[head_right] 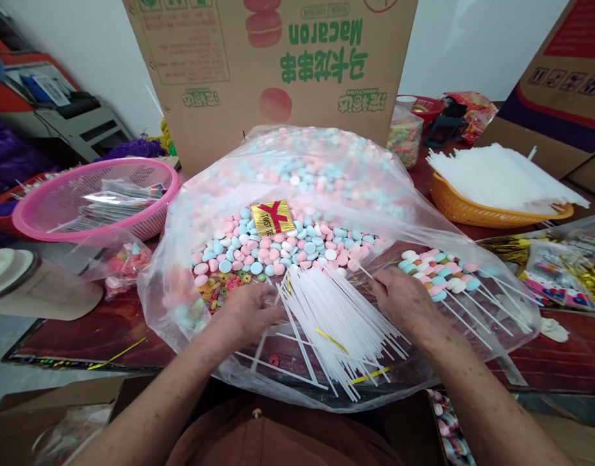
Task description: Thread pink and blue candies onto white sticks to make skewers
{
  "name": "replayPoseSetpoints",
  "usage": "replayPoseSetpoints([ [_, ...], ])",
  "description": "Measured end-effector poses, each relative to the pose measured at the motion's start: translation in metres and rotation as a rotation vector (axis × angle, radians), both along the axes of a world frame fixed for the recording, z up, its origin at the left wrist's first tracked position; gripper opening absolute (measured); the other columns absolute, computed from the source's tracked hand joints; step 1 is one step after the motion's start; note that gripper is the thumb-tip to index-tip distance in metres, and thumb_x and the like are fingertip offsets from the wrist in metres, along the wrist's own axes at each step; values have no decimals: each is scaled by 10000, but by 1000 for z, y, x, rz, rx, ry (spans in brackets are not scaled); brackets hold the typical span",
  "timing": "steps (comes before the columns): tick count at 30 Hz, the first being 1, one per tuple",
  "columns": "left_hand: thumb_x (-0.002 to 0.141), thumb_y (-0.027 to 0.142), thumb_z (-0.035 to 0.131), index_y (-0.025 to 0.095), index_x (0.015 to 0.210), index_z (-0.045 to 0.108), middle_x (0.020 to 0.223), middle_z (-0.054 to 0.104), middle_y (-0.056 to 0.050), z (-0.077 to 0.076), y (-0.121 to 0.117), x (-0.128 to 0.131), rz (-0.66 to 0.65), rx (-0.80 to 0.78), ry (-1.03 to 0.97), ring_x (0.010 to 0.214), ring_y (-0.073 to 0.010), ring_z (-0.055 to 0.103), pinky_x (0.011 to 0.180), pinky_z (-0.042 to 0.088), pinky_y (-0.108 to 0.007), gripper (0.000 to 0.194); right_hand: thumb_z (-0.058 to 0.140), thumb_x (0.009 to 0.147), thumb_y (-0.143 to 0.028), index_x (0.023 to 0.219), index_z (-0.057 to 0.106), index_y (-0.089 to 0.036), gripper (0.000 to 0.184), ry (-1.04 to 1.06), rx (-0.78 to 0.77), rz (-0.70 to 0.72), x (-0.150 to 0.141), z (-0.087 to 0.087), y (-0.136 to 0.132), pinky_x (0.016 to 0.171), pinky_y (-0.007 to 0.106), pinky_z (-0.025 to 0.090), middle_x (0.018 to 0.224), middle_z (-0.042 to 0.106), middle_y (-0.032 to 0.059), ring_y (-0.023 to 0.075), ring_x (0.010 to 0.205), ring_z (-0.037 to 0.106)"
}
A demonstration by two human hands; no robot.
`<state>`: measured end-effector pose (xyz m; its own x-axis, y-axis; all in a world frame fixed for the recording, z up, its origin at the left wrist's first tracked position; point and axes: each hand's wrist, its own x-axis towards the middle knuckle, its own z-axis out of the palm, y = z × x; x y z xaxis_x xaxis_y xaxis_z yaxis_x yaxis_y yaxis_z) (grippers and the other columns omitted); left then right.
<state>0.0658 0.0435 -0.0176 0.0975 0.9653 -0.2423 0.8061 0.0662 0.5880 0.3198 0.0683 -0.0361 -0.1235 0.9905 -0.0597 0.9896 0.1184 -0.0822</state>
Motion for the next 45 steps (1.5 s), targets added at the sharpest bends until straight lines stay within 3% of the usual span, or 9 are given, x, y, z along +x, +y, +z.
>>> replayPoseSetpoints([
  [5, 761, 404, 497, 193, 1069, 570, 820, 665, -114, -1, -9, 27, -76, -57, 113, 819, -285, 610, 695, 444, -358, 381, 398, 828, -296, 788, 627, -173, 263, 94, 32, -79, -38, 4, 43, 614, 259, 342, 798, 640, 87, 189, 745, 564],
  [13, 802, 321, 444, 188, 878, 646, 928, 655, -122, -9, 46, 13, -71, 108, 416, 835, -277, 615, 644, 461, -352, 253, 492, 750, -261, 752, 599, -174, 138, 192, 53, -61, -60, -13, 59, 568, 251, 324, 787, 632, 83, 185, 704, 551],
  [19, 842, 320, 389, 202, 925, 623, 866, 669, -94, -9, 40, -5, -44, 271, 343, 813, -258, 617, 640, 450, -340, 275, 498, 765, -323, 905, 590, -190, 213, 449, 164, -150, -49, 16, 44, 570, 242, 362, 746, 606, 18, 150, 657, 534],
  [25, 819, 187, 434, 188, 954, 607, 885, 670, -68, -2, 2, -13, -294, 636, -123, 785, -173, 614, 676, 451, -272, 220, 592, 728, -402, 777, 590, -195, 213, 1333, -247, 19, -92, 39, -5, 433, 207, 280, 556, 449, -64, 56, 437, 337],
  [28, 769, 140, 512, 178, 846, 621, 838, 661, -51, -7, -12, 0, -66, 609, -486, 767, -155, 604, 709, 461, -274, 139, 608, 733, -380, 763, 567, -193, 194, 1556, -305, -15, -115, 33, -22, 385, 193, 214, 529, 416, -82, 32, 393, 257],
  [33, 704, 161, 623, 175, 819, 597, 753, 641, 2, -3, -22, 6, 361, 53, -1345, 662, -127, 602, 654, 507, -294, 119, 646, 707, -375, 741, 494, -199, 235, 1840, -470, -93, -125, 27, -32, 356, 172, 166, 485, 414, -96, 26, 359, 258],
  [37, 630, 133, 702, 135, 804, 617, 742, 648, -13, 7, -25, 1, 440, -54, -1511, 657, -123, 610, 641, 511, -267, 194, 630, 711, -384, 746, 477, -207, 237, 1758, -380, -110, -125, 29, -35, 356, 176, 194, 466, 384, -102, 39, 358, 267],
  [42, 613, 167, 732, 132, 827, 641, 752, 646, -14, 8, -24, 4, 502, -81, -1538, 634, -113, 605, 575, 490, -226, 235, 599, 721, -299, 692, 536, -187, 132, 1148, 290, -28, -127, 30, -42, 511, 219, 356, 646, 515, -17, 97, 573, 450],
  [45, 601, 174, 742, 131, 774, 647, 698, 639, -4, 5, -24, 7, 532, -55, -1561, 596, -88, 581, 539, 458, -189, 201, 556, 753, -277, 744, 570, -186, 92, 1065, 253, 52, -129, 28, -46, 531, 223, 366, 687, 547, -6, 104, 592, 467],
])
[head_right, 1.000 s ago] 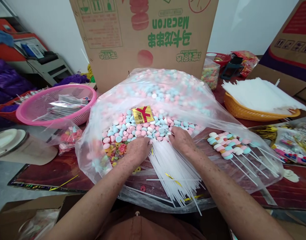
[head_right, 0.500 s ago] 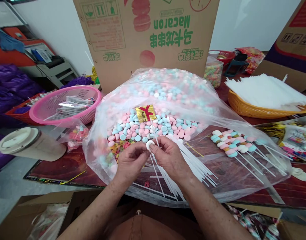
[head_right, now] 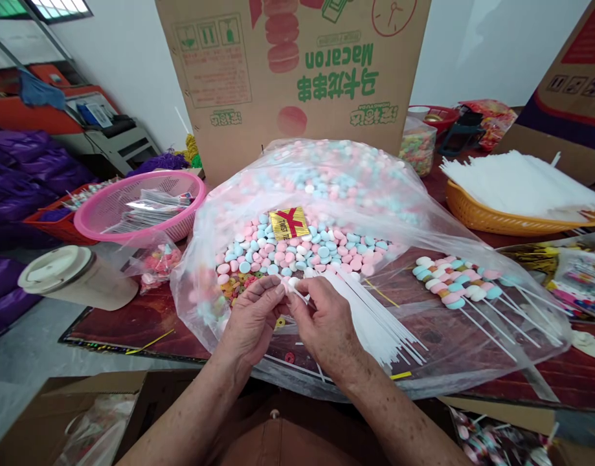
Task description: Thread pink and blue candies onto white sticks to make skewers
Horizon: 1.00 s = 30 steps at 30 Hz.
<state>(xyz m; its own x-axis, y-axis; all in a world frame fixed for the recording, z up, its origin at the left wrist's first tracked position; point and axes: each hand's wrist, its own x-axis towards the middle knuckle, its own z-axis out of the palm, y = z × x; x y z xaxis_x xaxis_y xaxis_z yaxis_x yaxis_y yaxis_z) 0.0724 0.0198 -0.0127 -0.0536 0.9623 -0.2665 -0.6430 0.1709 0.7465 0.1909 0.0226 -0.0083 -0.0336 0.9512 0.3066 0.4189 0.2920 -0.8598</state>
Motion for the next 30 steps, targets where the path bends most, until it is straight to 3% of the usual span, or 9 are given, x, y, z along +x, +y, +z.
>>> replayPoseSetpoints([
  [3, 635, 213, 721, 131, 820, 661, 695, 650, -16, -2, -1, 0, -40, 21, 46, 588, -90, 578, 557, 456, -198, 211, 553, 761, -327, 736, 541, -190, 139, 204, -208, 94, 0, -2, 2, 476, 215, 338, 628, 520, -29, 88, 515, 427],
  [7, 601, 201, 748, 170, 955, 647, 880, 681, -39, -1, -3, -5, -139, 145, 255, 778, -140, 609, 718, 477, -247, 370, 595, 739, -373, 701, 493, -193, 210, 514, -441, 226, 3, -2, 7, 396, 192, 237, 513, 395, -81, 49, 411, 286],
  [11, 605, 241, 746, 157, 896, 649, 786, 680, -29, 0, 0, -15, -151, 183, 443, 723, -144, 605, 676, 477, -252, 319, 526, 801, -427, 802, 526, -196, 231, 546, -622, 428, 12, 5, 5, 383, 187, 191, 470, 336, -95, 51, 399, 249],
  [13, 631, 285, 728, 154, 877, 646, 740, 669, -20, 0, 1, -19, -171, 135, 434, 642, -127, 591, 612, 477, -247, 291, 499, 818, -441, 830, 552, -195, 252, 430, -589, 410, 16, 8, 4, 400, 192, 238, 493, 384, -77, 62, 424, 304],
  [15, 654, 304, 709, 150, 882, 646, 730, 655, -17, 0, 0, -21, -204, 96, 402, 608, -113, 575, 593, 477, -246, 283, 524, 809, -411, 851, 578, -197, 224, 317, -461, 316, 16, 11, 3, 465, 204, 333, 581, 488, -46, 79, 504, 411],
  [18, 711, 307, 657, 137, 927, 642, 642, 602, 4, -1, -4, -19, -233, 114, 362, 562, -87, 530, 560, 452, -222, 275, 569, 781, -350, 844, 576, -204, 158, 359, -367, 275, 6, 8, 2, 582, 231, 421, 688, 574, -22, 108, 625, 518],
  [21, 735, 305, 632, 152, 1034, 604, 628, 579, 19, -4, -8, -16, -212, 156, 383, 532, -79, 509, 537, 444, -218, 337, 582, 762, -345, 796, 556, -199, 152, 521, -440, 275, -8, 1, 2, 476, 216, 398, 595, 541, -50, 80, 486, 474],
  [25, 675, 268, 693, 155, 1016, 606, 851, 647, -39, -9, -10, -18, -209, 190, 449, 734, -126, 586, 663, 486, -244, 369, 639, 709, -362, 736, 536, -185, 207, 646, -568, 207, -15, -5, 3, 327, 165, 221, 465, 431, -96, 25, 338, 278],
  [30, 649, 243, 704, 133, 869, 604, 740, 655, -25, -11, -4, -26, -124, -27, 304, 644, -136, 625, 625, 508, -264, 266, 660, 675, -352, 732, 548, -166, 225, 879, -841, 295, 1, 3, 15, 319, 138, 171, 583, 545, -48, 9, 354, 284],
])
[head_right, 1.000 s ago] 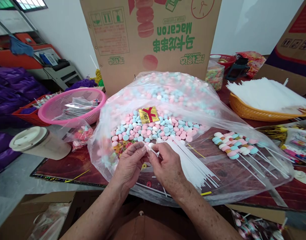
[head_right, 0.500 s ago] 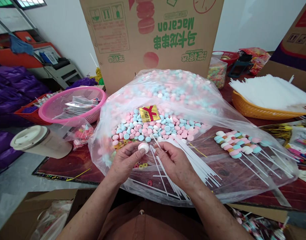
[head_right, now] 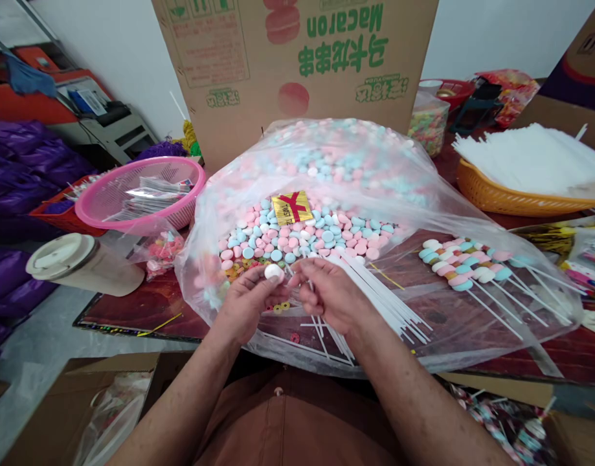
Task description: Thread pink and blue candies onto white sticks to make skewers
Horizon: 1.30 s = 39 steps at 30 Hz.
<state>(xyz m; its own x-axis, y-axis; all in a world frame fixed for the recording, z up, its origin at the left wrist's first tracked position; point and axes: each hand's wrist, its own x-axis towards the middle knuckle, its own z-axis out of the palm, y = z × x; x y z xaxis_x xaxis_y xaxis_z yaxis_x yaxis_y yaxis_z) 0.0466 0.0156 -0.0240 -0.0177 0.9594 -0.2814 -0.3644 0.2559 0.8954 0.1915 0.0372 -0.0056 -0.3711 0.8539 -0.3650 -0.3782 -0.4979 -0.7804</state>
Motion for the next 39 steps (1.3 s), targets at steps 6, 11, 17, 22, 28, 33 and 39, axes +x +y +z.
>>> replayPoseSetpoints([
  [6, 570, 138, 723, 146, 871, 593, 785, 655, -19, 0, 6, -6, 54, -106, -120, 650, -155, 652, 635, 529, -293, 328, 612, 675, -194, 682, 560, -149, 69, 147, -135, -75, 9, -1, 16, 328, 138, 172, 561, 530, -40, 13, 376, 290],
  [11, 563, 167, 731, 139, 869, 607, 729, 656, -13, 4, 3, 1, 23, -83, -48, 606, -140, 638, 608, 525, -275, 331, 682, 615, -198, 637, 516, -155, 173, 165, -85, -33, -2, -4, 14, 322, 144, 150, 559, 534, -52, 7, 370, 279],
  [17, 550, 168, 737, 136, 849, 653, 723, 668, -8, 9, -3, 5, -2, 25, 33, 648, -127, 624, 677, 520, -276, 313, 738, 575, -277, 665, 512, -170, 266, -128, 103, -31, -20, -9, 2, 317, 152, 131, 518, 489, -77, 8, 355, 287],
  [22, 579, 189, 740, 140, 892, 655, 785, 680, -31, 6, -7, -2, -65, -52, -78, 672, -137, 639, 683, 522, -280, 328, 681, 651, -356, 680, 527, -180, 236, -243, 180, -13, -18, -8, -3, 341, 177, 169, 516, 435, -78, 26, 375, 279],
  [28, 567, 115, 725, 148, 867, 632, 741, 665, -20, 6, -7, -10, -5, -151, -196, 633, -138, 646, 625, 530, -259, 315, 499, 829, -300, 830, 659, -210, 184, -923, 1107, -164, 35, 13, -6, 659, 298, 417, 764, 567, 42, 170, 769, 536],
  [33, 581, 44, 673, 132, 879, 626, 779, 662, -27, 7, -7, -12, 12, -171, -273, 660, -128, 639, 677, 537, -265, 314, 460, 814, -136, 1086, 620, -163, 316, -1354, 1623, -76, 55, 12, -17, 629, 339, 453, 684, 654, 61, 191, 640, 590],
  [39, 620, 37, 653, 98, 830, 621, 795, 663, -57, 8, -8, -16, 82, -217, -254, 709, -142, 646, 711, 536, -255, 221, 424, 791, -112, 1293, 438, -199, 510, -1071, 1492, 309, 46, 15, -40, 875, 343, 474, 1253, 541, 79, 206, 1112, 525],
])
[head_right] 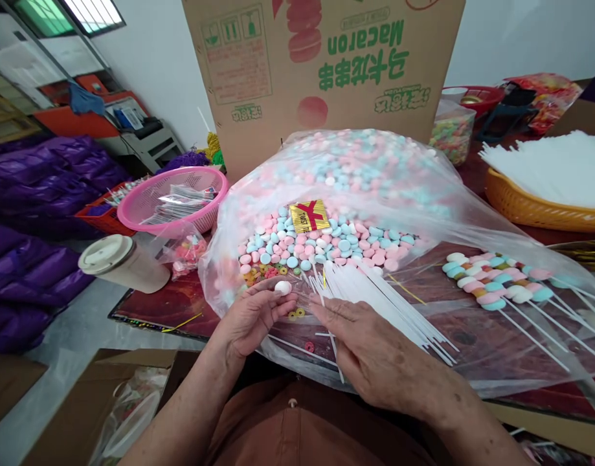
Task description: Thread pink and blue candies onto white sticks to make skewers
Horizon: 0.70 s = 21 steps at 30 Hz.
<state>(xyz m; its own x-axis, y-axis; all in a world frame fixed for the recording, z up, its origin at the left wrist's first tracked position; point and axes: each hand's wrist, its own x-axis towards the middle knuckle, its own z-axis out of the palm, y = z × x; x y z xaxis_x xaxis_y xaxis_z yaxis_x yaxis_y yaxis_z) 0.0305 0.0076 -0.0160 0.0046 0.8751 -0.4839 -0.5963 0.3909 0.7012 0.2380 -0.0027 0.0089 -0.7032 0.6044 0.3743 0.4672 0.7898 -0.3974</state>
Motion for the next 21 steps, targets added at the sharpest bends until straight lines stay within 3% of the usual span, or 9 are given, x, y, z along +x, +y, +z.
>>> replayPoseSetpoints([
  [3, 627, 73, 680, 95, 838, 620, 804, 663, -64, 0, -1, 0, 1, 16, 34, 698, -138, 645, 680, 538, -240, 220, 480, 810, -201, 1189, 546, -241, 386, 124, -171, -51, -6, 2, 0, 797, 314, 516, 1091, 645, 65, 203, 967, 610],
  [5, 612, 104, 712, 111, 873, 616, 813, 666, -60, 0, -2, 1, 17, 48, 67, 675, -138, 646, 642, 540, -241, 278, 422, 830, -159, 1132, 585, -235, 352, 167, -187, -101, -13, 0, 2, 751, 300, 526, 1001, 676, 66, 188, 888, 636],
  [9, 567, 142, 758, 119, 879, 624, 765, 672, -44, 0, -3, 1, 45, 101, 105, 612, -132, 639, 580, 537, -240, 340, 329, 813, -65, 1354, 336, -206, 560, 168, -150, -163, -22, -8, -3, 759, 270, 516, 1078, 639, 77, 152, 943, 616],
  [11, 553, 158, 767, 102, 832, 636, 718, 670, -43, 0, -3, 0, 61, 94, 114, 585, -133, 632, 549, 533, -236, 314, 331, 826, -87, 1381, 277, -200, 568, 109, -159, -245, -21, -13, -11, 682, 235, 520, 996, 665, 68, 145, 866, 638],
  [16, 518, 177, 787, 104, 751, 657, 681, 672, -22, -3, -3, 3, 191, 150, 174, 563, -129, 621, 533, 540, -251, 277, 329, 840, -147, 1185, 544, -205, 410, -136, -91, -401, -25, -22, -25, 531, 240, 484, 712, 681, 46, 172, 627, 649],
  [21, 542, 191, 782, 132, 782, 680, 715, 687, -20, -3, -7, 6, 147, 223, 194, 619, -119, 628, 615, 545, -250, 268, 365, 831, -171, 1149, 567, -198, 378, -260, -91, -478, -34, -23, -21, 459, 242, 414, 638, 666, 30, 180, 540, 629],
])
